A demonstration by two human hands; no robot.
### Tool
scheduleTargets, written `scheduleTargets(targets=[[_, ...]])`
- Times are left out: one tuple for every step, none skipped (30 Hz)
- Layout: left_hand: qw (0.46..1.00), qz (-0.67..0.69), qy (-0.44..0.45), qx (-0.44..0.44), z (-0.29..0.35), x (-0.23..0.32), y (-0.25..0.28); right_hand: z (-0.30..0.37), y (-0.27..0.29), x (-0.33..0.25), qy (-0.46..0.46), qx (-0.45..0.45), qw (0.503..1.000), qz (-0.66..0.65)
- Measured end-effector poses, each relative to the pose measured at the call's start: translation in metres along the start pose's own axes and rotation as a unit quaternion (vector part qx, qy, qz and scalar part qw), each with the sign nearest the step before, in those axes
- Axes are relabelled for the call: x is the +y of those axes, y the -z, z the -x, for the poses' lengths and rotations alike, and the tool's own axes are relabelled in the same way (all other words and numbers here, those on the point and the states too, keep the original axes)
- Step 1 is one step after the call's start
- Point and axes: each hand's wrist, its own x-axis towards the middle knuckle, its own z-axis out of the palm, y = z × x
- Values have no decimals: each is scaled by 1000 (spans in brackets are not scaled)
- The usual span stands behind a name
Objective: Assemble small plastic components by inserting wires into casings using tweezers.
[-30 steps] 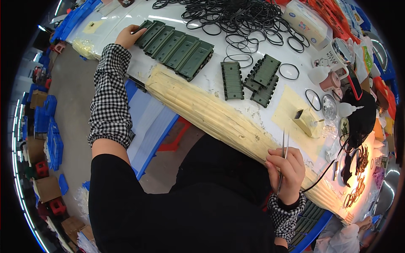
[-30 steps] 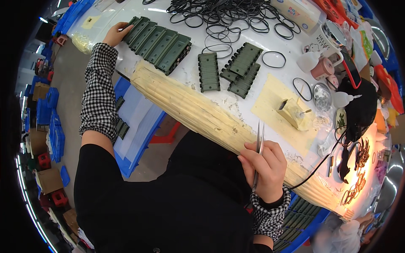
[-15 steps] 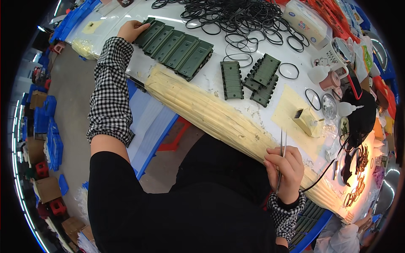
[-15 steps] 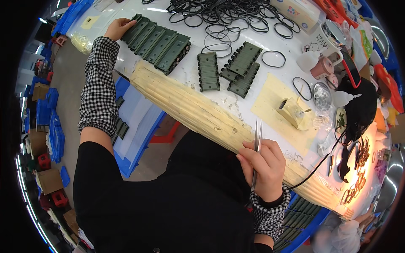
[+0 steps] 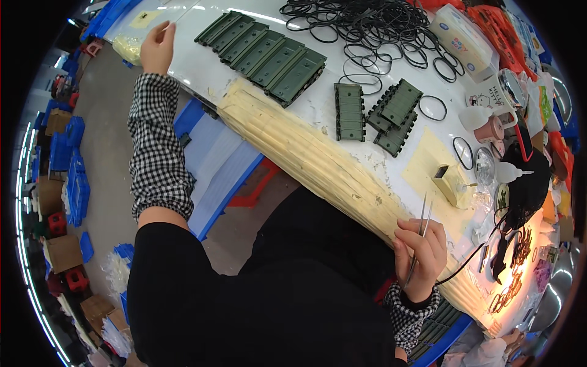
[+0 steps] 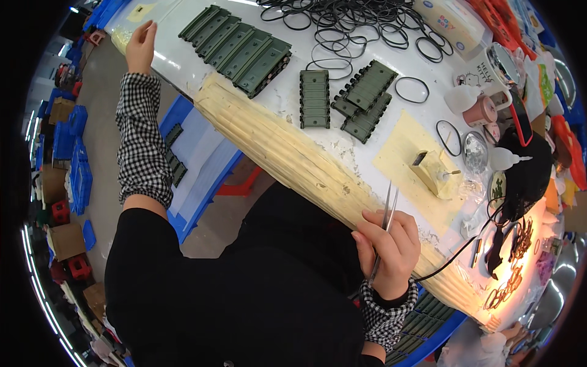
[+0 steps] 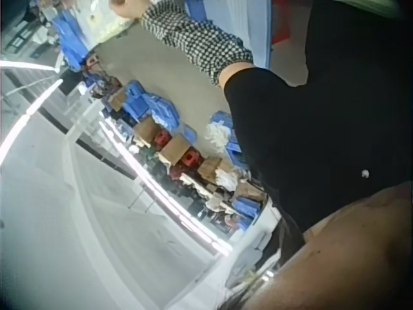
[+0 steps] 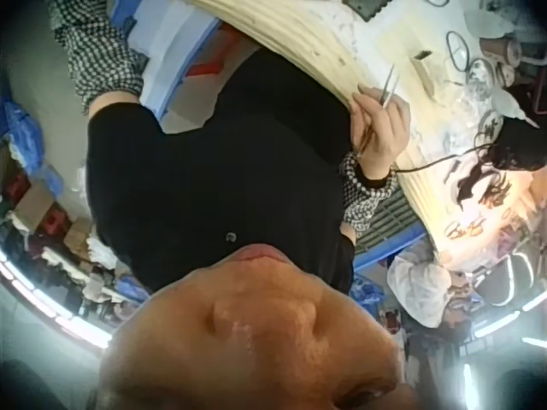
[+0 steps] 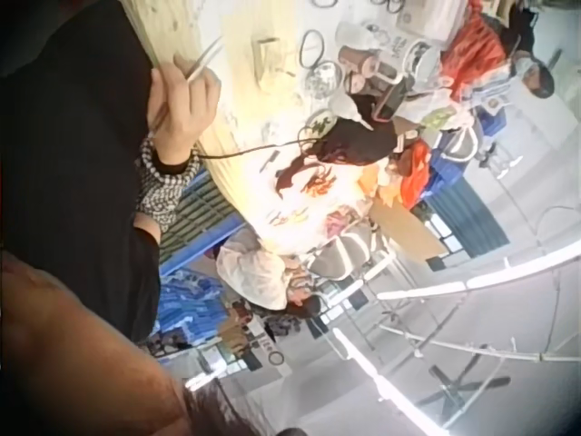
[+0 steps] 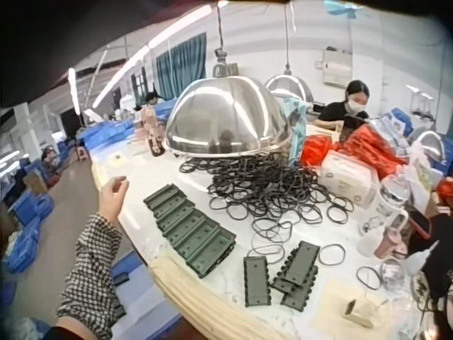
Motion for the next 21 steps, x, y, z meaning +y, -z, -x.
scheduleTargets(targets=[[998, 18, 16, 56, 18, -12, 19, 2, 1, 0, -1, 3, 1000, -3], [993, 34, 32, 111, 40, -36, 39, 4, 3, 1, -1, 1, 1000, -9], [993, 7, 60, 105, 66, -74, 62, 6, 2, 2, 1, 0, 1000, -15], [991, -23, 87, 100, 96, -107, 84, 6, 2, 3, 2, -2, 1000, -23], [974, -148, 167, 24, 134, -117, 98, 6, 0, 4, 7, -5, 1000, -25], [952, -236, 186, -62, 176, -131, 109, 5, -2, 4, 14, -10, 1000, -26], [914, -297, 203, -187, 215, -154, 125, 4, -3, 3, 20, -12, 999, -29], [835, -365, 259, -320, 253, -158, 135, 3, -6, 3, 27, -16, 999, -31], [777, -402, 307, -376, 285, -154, 139, 2, -9, 2, 35, -20, 999, -34], [757, -415, 334, -379, 318, -159, 148, 1, -12, 0, 40, -25, 998, -40], [740, -422, 363, -378, 351, -156, 157, -1, -16, -2, 48, -31, 997, -47], [731, -422, 358, -400, 371, -161, 156, -2, -16, -5, 48, -29, 997, -43], [743, -414, 345, -397, 391, -165, 155, -3, -17, -7, 47, -30, 997, -48], [755, -406, 329, -396, 406, -170, 155, -2, -17, -8, 43, -30, 997, -52], [771, -414, 315, -368, 416, -171, 159, -3, -19, -9, 43, -32, 997, -54], [789, -418, 290, -343, 417, -171, 154, -3, -19, -10, 46, -30, 997, -52], [807, -421, 264, -319, 414, -172, 147, -2, -19, -9, 48, -27, 997, -49], [812, -429, 244, -311, 413, -180, 146, -3, -18, -10, 49, -27, 997, -45], [818, -435, 220, -304, 407, -193, 147, -3, -16, -11, 51, -28, 997, -45], [824, -439, 198, -297, 404, -203, 142, -3, -14, -12, 50, -29, 997, -42], [805, -444, 227, -322, 396, -207, 130, -1, -13, -12, 48, -27, 998, -37]])
